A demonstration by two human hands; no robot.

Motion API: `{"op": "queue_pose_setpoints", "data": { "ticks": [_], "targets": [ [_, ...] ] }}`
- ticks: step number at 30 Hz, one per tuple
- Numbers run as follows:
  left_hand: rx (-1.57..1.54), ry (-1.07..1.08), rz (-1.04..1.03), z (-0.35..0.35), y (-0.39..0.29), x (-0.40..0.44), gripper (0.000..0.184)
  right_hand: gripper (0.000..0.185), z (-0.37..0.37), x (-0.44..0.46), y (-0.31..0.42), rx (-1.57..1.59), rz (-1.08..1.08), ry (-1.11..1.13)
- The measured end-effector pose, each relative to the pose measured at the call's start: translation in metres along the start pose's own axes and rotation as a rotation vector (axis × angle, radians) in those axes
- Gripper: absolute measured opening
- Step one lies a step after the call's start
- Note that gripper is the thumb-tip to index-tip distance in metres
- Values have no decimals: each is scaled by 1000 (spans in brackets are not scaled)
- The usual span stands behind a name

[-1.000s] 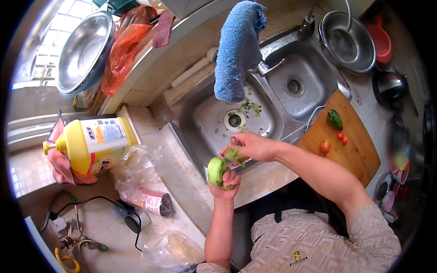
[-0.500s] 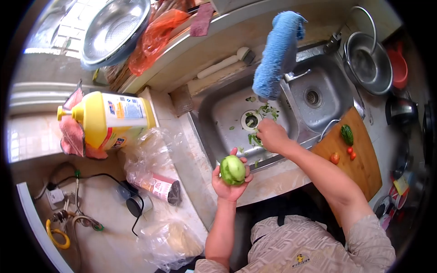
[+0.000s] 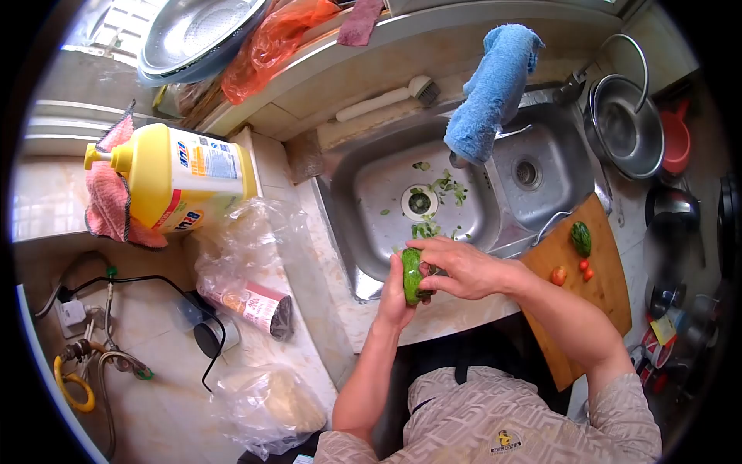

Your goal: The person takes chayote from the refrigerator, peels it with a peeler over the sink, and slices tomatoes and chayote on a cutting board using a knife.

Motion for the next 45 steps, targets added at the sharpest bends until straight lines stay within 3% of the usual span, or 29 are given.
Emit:
{"op": "queue_pose_setpoints", "data": {
  "ticks": [5,6,7,8,12,15,16,19,23,26,29,30,33,34,38,41,45],
  "targets": [
    [80,153,23,1,-4,-1,59,25,9,8,-7,54,-97,47],
    [128,148,-2,-9,-8,-8,61,24,14,9,-17,205,-192,16],
    [177,142,-26,-15,-10,-11,65,24,18,10,-29,356,-288,-18],
    [240,252,-12,-12,-7,-11,82,23,18,9,-41,508,-382,-53],
    [-15,338,-20,6,0,-4,95,23,24,8,-58,471,-463,-215],
    [-36,144,55,18,7,-2,92,24,15,11,-27,260,-194,-55],
    [17,119,65,12,4,-3,83,25,13,12,-11,264,-303,102],
    [-36,100,100,1,-7,-2,76,26,5,14,-1,-54,28,22],
    [-5,-2,85,15,-2,11,64,26,5,14,1,-64,4,22],
    [-82,119,134,11,0,10,61,25,10,16,1,-44,-28,75],
    [-94,231,196,1,4,1,61,21,25,16,-33,424,-489,-50],
    [-102,257,193,3,6,-1,60,21,29,12,-46,490,-477,-192],
    [-5,-88,137,8,1,1,57,26,20,7,-41,264,-256,-182],
    [28,-89,138,12,-1,3,55,28,16,4,-30,285,-269,-82],
    [167,-115,122,0,-15,4,55,43,8,7,-6,8,15,5],
    [248,-118,129,-2,-19,5,55,25,17,12,-13,45,-126,71],
    [290,-128,136,11,-20,5,56,25,39,11,-50,225,-351,-146]
  ]
}}
Point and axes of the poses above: each hand's wrist, its own x-axis towards the middle knuckle, its own z-axis out of the back of the hand, y = z × x, the point moved 5 cm from there along x, towards the middle knuckle, and after that the axes turned 5 degrees about z, right-handed, at the moved point
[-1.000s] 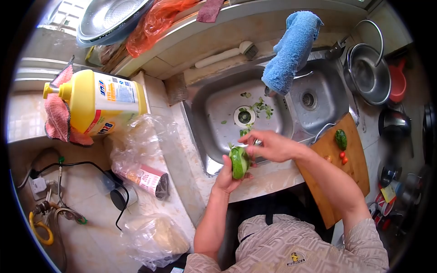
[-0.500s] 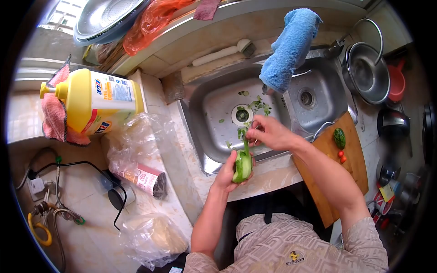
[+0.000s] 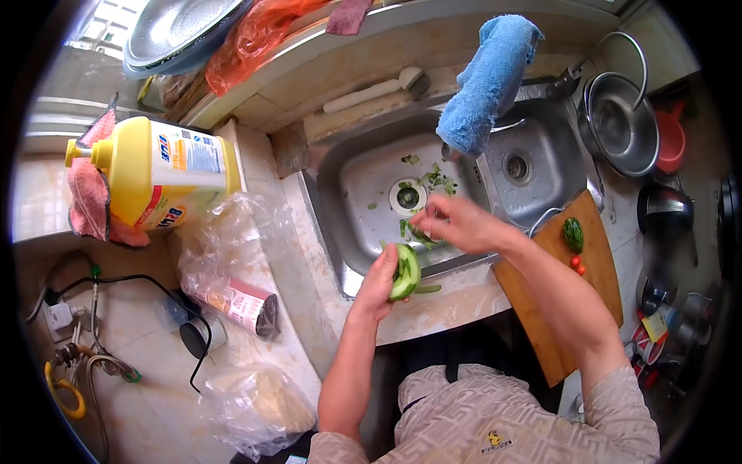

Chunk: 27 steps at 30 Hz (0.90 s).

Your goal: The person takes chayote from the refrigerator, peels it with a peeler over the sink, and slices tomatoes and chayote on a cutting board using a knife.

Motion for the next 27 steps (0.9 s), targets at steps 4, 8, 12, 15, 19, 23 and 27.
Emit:
{"op": "queue_pose_setpoints", "data": {
  "ticks": [4,8,12,15,19,23,27],
  "targets": [
    [84,-160,-31,-8,-7,-2,56,24,-34,-13,31,-242,239,183],
    [120,-166,-26,-5,-7,-2,54,26,-25,1,4,-93,66,116],
    [-165,-67,-38,17,3,-8,56,28,-3,12,-32,704,-97,-267],
    [-338,-32,-131,34,8,-4,61,31,-15,2,-68,-567,90,-429],
    [-364,-42,-195,43,7,-11,62,25,-83,-39,-53,-204,-12,-36],
    [-467,19,-193,33,-1,-18,61,25,-125,-54,-73,10,19,286],
    [-266,67,-179,31,-3,-25,59,26,-68,-22,-59,71,53,-150]
  ]
}}
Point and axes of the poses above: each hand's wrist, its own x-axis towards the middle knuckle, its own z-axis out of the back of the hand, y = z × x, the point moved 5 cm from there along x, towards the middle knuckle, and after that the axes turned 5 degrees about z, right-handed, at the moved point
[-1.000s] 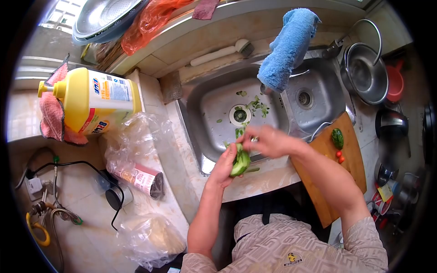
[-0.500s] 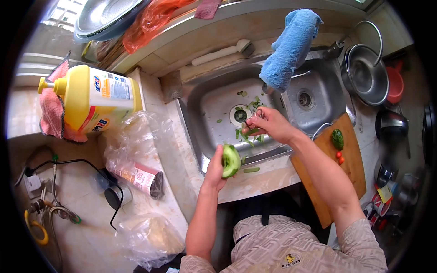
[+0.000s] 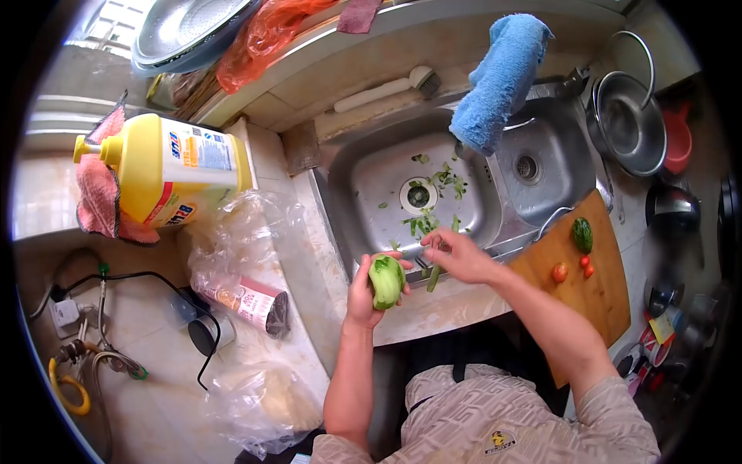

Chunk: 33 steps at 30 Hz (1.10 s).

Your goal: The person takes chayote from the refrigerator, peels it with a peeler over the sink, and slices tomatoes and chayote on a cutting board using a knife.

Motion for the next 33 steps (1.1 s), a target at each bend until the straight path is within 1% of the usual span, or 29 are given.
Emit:
{"op": "queue_pose_setpoints", "data": {
  "ticks": [2,5,6,9,10,13,14,16,17,18,19,20,21,22,23,24,25,26,27,28,29,30,31,33],
  "targets": [
    [78,-38,-11,3,4,5,57,28,15,7,25,245,-112,53],
    [257,-133,-100,10,13,15,53,30,10,6,57,486,-127,166],
    [330,-170,-141,5,10,17,52,24,10,7,69,291,-112,241],
    [536,-147,-258,-19,3,12,48,23,10,8,74,187,-145,279],
    [479,-103,-184,-9,8,14,48,22,11,8,69,330,-237,234],
    [376,65,-176,-4,15,17,48,21,19,10,55,590,-406,103],
    [389,32,-185,-1,15,18,48,22,19,8,57,592,-392,125],
    [414,-35,-196,-6,9,15,49,26,13,6,70,484,-327,199],
    [505,-38,-207,-12,6,13,48,29,10,5,73,431,-296,229],
    [596,-38,-221,-20,1,12,48,26,8,6,70,337,-315,288],
    [687,-39,-234,-23,-2,11,48,26,10,7,66,384,-349,247],
    [759,6,-199,-13,6,13,53,25,12,8,62,432,-380,205],
    [574,40,-148,-9,14,13,56,25,15,9,57,478,-409,165],
    [389,72,-97,-8,21,11,58,23,15,11,44,610,-437,126],
    [204,103,-50,-7,24,10,61,23,17,10,34,646,-427,94],
    [27,145,20,-9,22,7,71,23,20,12,30,678,-413,65],
    [-44,97,-29,-10,17,7,74,23,21,13,25,714,-402,39],
    [-118,47,-74,-12,15,7,77,21,22,14,17,554,-387,37],
    [-191,-5,-117,-11,14,6,80,21,31,13,3,43,-278,-82],
    [-175,-10,-162,-6,11,8,89,21,36,9,-9,-466,-153,-203],
    [-142,-23,-189,-4,7,7,90,21,35,4,-6,-977,-18,-325],
    [-120,-40,-236,-2,1,8,91,23,31,-4,0,-869,-74,-447],
    [-96,-69,-272,3,-1,4,92,24,26,-7,1,-644,-136,-362],
    [-181,-136,-285,8,1,-2,86,26,5,-23,0,-173,-284,-205]
  ]
}}
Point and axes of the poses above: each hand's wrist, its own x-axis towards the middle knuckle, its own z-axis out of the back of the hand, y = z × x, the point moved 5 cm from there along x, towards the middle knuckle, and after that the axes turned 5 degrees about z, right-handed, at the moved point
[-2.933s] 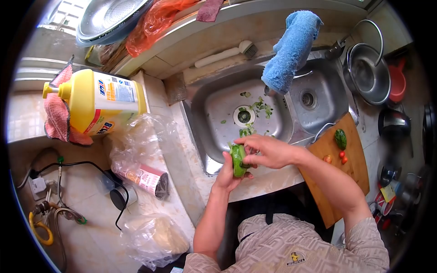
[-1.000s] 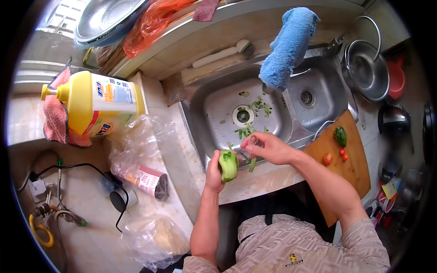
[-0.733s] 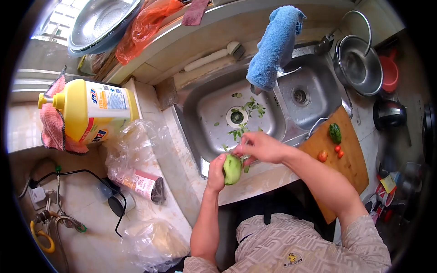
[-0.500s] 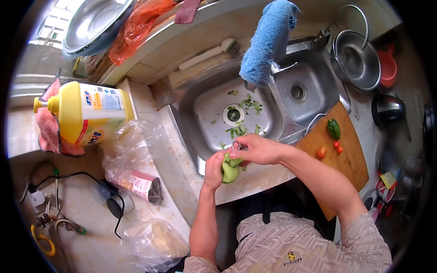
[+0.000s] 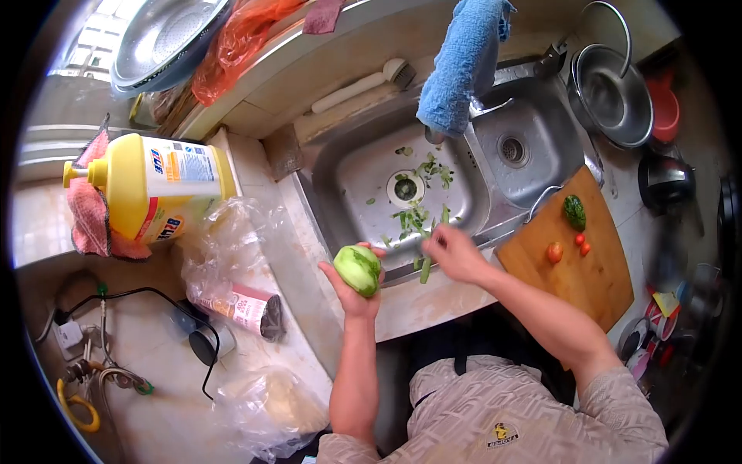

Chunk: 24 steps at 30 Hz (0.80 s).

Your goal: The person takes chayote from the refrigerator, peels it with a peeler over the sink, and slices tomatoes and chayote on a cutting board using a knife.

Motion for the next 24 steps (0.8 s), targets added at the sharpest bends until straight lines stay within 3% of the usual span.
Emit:
{"op": "queue_pose_setpoints", "data": {
  "ticks": [2,3,6,10,13,16,18,20,22,24],
  "targets": [
    [-91,-49,-41,-5,0,8,81,27,-32,-19,3,259,-39,287],
    [-139,98,-35,-5,-1,8,71,28,-45,-28,5,389,-62,432],
    [-349,-83,-46,-15,-7,4,56,28,-62,-4,-21,123,249,432],
    [-334,18,-134,-8,-17,-4,53,25,-20,35,3,351,191,-28],
    [-259,50,-239,-19,-15,-8,58,17,-17,11,51,797,-56,197],
    [-138,126,-301,-27,-7,-11,61,17,-19,1,64,687,95,255],
    [11,145,-321,-35,-4,-16,62,19,-11,-1,71,454,272,174],
    [274,-41,-404,-34,1,-18,46,22,-2,-7,81,168,453,80],
    [563,-302,-415,-19,9,-18,36,37,-3,-11,87,144,403,153],
    [514,-312,-447,-14,11,-18,25,44,-1,-14,91,22,436,213]
  ]
}}
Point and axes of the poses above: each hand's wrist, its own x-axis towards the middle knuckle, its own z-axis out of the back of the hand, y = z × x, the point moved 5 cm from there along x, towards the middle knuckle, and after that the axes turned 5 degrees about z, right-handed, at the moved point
